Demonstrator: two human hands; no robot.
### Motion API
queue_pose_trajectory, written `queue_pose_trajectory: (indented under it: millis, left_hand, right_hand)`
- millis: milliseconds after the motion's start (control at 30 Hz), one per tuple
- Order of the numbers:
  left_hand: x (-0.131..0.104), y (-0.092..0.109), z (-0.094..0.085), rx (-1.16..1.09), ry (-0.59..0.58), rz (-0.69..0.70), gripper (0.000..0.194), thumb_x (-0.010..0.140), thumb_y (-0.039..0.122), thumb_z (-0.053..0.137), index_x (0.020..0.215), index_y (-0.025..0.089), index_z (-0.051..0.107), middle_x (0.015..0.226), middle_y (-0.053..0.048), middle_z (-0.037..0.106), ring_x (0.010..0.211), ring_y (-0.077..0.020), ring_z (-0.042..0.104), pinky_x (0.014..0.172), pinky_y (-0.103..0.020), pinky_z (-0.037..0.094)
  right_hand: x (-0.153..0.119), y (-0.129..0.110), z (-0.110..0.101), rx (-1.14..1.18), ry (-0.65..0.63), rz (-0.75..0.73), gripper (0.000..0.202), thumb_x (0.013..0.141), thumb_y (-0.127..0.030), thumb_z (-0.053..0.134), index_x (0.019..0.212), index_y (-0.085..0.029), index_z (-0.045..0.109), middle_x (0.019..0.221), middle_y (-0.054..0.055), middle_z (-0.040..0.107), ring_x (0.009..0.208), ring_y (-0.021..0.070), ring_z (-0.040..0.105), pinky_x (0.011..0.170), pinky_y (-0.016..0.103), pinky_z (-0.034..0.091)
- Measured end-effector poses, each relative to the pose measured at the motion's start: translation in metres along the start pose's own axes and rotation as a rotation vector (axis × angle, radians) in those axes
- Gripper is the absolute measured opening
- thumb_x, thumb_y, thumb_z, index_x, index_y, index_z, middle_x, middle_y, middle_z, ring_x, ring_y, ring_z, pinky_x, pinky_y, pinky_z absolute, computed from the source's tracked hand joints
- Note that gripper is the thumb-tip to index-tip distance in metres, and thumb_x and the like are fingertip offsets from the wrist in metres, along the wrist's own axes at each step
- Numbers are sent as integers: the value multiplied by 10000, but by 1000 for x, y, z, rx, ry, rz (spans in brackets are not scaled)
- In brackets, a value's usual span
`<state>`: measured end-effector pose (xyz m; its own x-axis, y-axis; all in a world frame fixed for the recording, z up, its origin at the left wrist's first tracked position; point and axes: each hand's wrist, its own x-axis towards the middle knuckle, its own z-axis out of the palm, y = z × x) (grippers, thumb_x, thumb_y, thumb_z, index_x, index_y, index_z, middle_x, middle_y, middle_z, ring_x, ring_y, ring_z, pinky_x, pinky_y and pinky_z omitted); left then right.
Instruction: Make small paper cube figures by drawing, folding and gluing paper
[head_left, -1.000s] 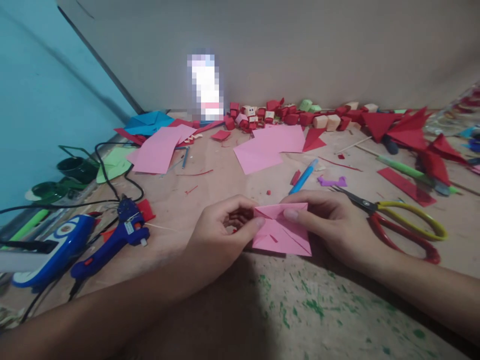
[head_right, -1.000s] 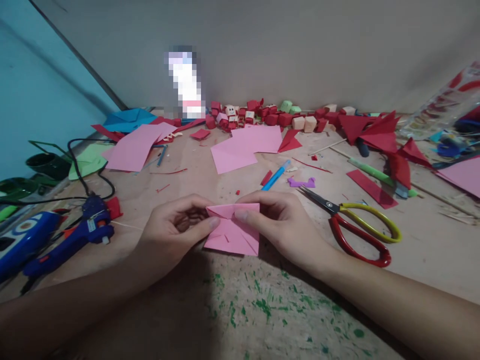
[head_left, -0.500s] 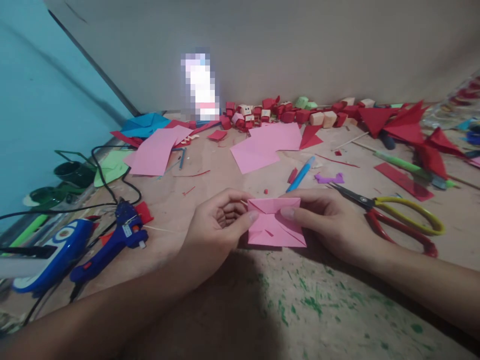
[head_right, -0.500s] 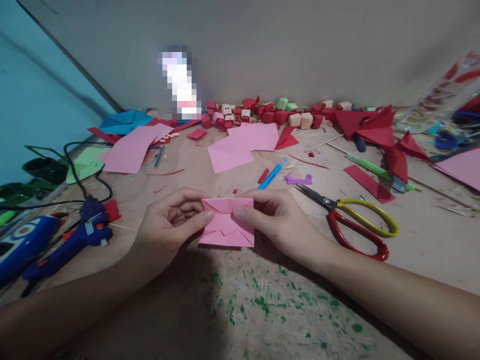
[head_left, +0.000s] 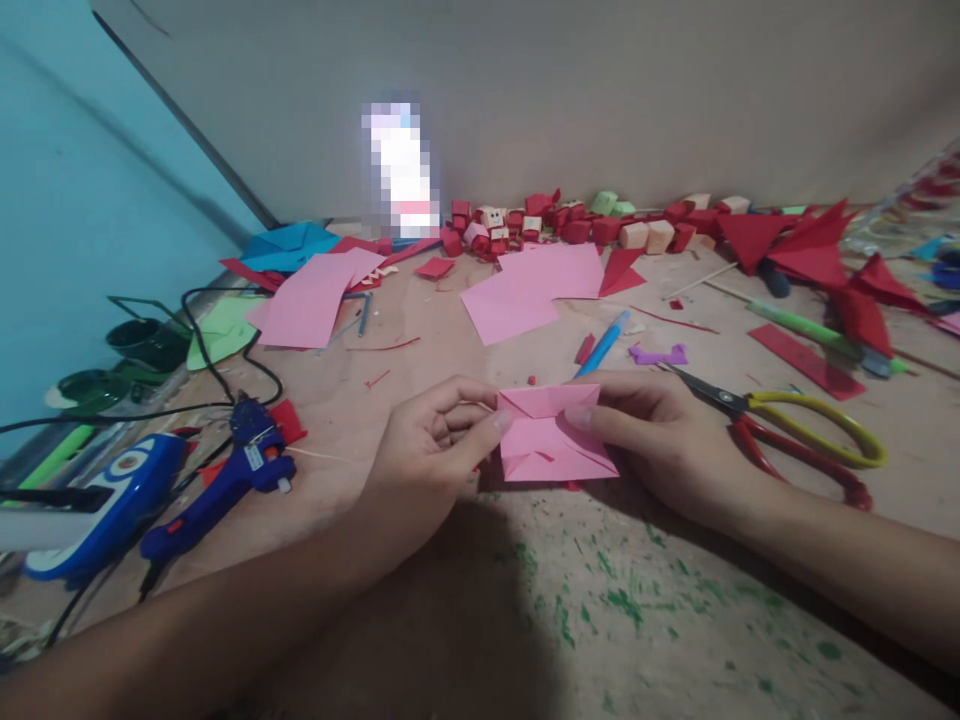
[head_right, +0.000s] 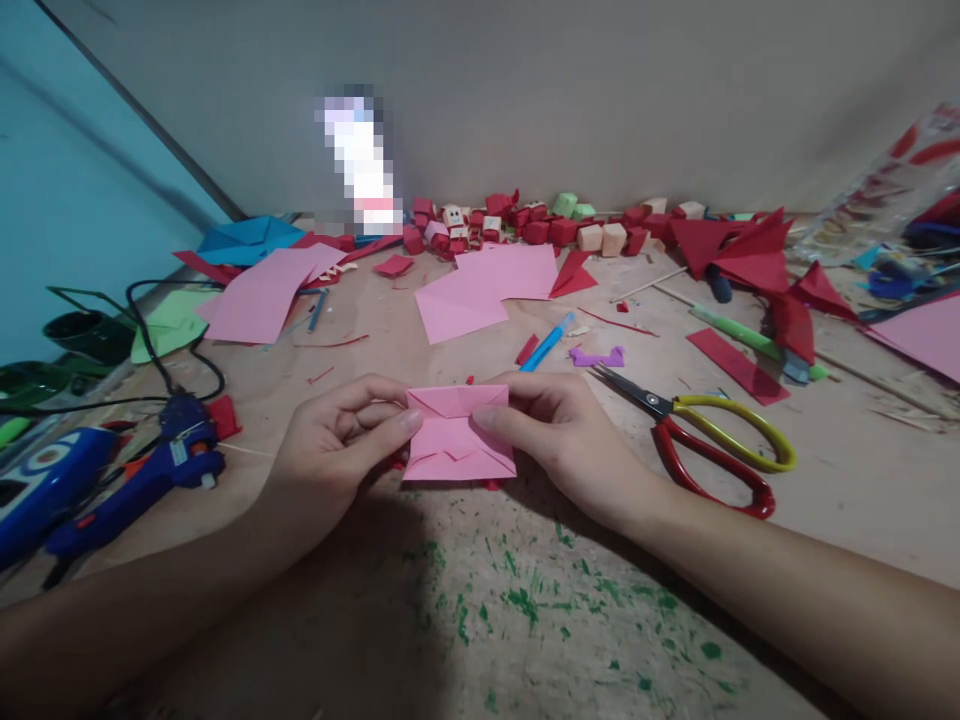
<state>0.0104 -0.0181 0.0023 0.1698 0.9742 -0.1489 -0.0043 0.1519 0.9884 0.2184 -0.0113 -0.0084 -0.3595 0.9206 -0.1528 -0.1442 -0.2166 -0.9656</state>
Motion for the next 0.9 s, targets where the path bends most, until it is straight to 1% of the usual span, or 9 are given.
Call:
queue_pose_trajectory:
  millis: [233,333,433,533,633,700,767,833,900]
  left_hand:
    - [2,0,1,44,11,-5,117,804,249,723,803,147,666,635,26,644,549,-78,571,497,-156,440]
    - [1,-2,1,98,15,7,102,776,217,743,770,144,673,617,16,662,539,-85,604,506,-161,474]
    - [-3,-1,2,82,101,19,130,786,224,739,749,154,636,516,36,633,420,-83,566,417,-166,447]
    - [-6,1,4,4,163,45,154,790,221,728,742,158,595,546,13,683,439,-108,629,432,-182,499]
    - [-6,-1,6,-25,26,-39,136,795,225,720,785,139,614,615,-22,724,520,-135,695,512,-210,564]
    - [-4,-5,6,-7,-94,-93,125,828,240,695,825,135,629,642,-19,715,527,-127,686,517,-209,556]
    - [-3,-8,4,40,-153,-91,104,851,232,672,831,148,615,664,-6,687,542,-111,661,515,-196,525]
    - [-3,-9,1,107,-135,3,92,858,200,669,854,174,581,726,2,664,606,-103,646,547,-186,503]
    - [-4,-7,-3,192,-135,175,148,844,139,671,933,197,568,896,-27,675,759,-126,660,652,-209,528]
  right_hand:
    - [1,-1,-1,-29,33,30,157,836,-302,797,907,-162,808,770,33,720,635,114,576,556,212,429]
    - [1,-1,-1,15,25,14,179,861,-317,771,976,-180,784,792,29,712,636,123,594,568,224,463]
    - [-1,-4,1,57,-54,-67,285,901,-423,714,1093,-216,755,848,32,714,671,146,620,613,258,508]
    - [-3,-9,6,-108,-136,-111,276,821,-417,799,1002,-211,772,793,17,704,731,161,629,684,256,516]
    - [-4,-11,9,-196,-29,-71,189,775,-329,842,885,-201,756,761,-3,681,723,156,611,669,243,498]
    - [-2,-9,8,-167,22,-43,178,836,-353,778,839,-183,727,778,12,675,702,158,606,646,259,493]
    - [-1,-6,6,-140,19,-9,212,876,-374,727,821,-170,704,787,30,671,694,168,612,641,280,495]
    - [0,-4,3,-135,18,9,210,885,-366,715,831,-164,703,784,36,669,691,169,611,636,282,489]
    - [1,-4,1,-130,34,2,184,877,-334,724,825,-157,712,765,27,664,667,145,590,610,257,461]
